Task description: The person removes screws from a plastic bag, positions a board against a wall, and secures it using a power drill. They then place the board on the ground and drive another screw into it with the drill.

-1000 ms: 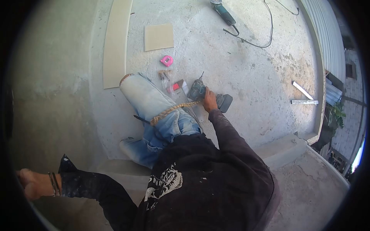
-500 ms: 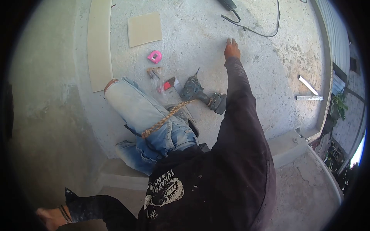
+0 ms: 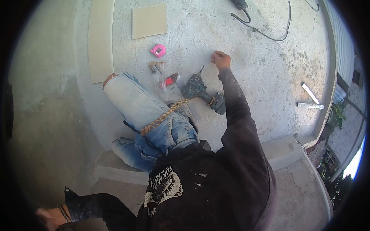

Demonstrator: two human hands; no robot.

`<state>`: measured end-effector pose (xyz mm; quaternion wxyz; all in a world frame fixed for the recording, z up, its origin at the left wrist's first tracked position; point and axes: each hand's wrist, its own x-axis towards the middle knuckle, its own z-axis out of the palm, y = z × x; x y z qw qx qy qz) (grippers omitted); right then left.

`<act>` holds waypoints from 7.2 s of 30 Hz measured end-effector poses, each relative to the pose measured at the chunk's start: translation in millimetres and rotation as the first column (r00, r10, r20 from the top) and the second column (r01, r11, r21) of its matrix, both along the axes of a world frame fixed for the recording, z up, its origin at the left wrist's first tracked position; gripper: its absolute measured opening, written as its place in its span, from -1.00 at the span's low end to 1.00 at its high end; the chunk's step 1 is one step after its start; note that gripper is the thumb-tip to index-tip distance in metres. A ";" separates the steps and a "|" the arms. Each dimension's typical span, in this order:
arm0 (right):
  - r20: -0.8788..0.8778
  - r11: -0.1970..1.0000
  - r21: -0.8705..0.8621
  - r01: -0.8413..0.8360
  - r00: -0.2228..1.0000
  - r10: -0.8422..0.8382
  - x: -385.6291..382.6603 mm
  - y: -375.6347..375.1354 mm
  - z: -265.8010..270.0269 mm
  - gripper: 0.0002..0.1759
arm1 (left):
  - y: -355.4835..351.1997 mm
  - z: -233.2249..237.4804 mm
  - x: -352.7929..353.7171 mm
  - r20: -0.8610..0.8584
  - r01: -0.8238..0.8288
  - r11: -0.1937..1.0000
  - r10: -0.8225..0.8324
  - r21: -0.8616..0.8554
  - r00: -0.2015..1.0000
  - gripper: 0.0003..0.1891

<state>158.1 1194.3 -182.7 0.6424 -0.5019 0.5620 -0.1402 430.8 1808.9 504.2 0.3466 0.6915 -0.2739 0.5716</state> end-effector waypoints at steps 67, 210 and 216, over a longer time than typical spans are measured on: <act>-0.118 0.877 -0.478 0.054 0.985 -0.125 -12.9 156.6 20.9 -0.63 | -32.2 -3.2 7.0 0.094 0.776 0.523 -0.805 -0.352 0.586 -0.60; 0.419 0.392 -0.879 -0.269 -0.045 0.907 155.1 393.0 589.9 -0.45 | -100.2 -87.3 -47.5 -0.199 0.299 0.827 -0.433 -0.476 0.879 -0.69; 0.275 0.263 -0.927 -0.268 -0.007 0.962 115.8 359.7 602.7 -0.45 | -107.5 -26.3 -20.5 0.150 0.407 0.652 -0.413 -0.640 0.898 -0.69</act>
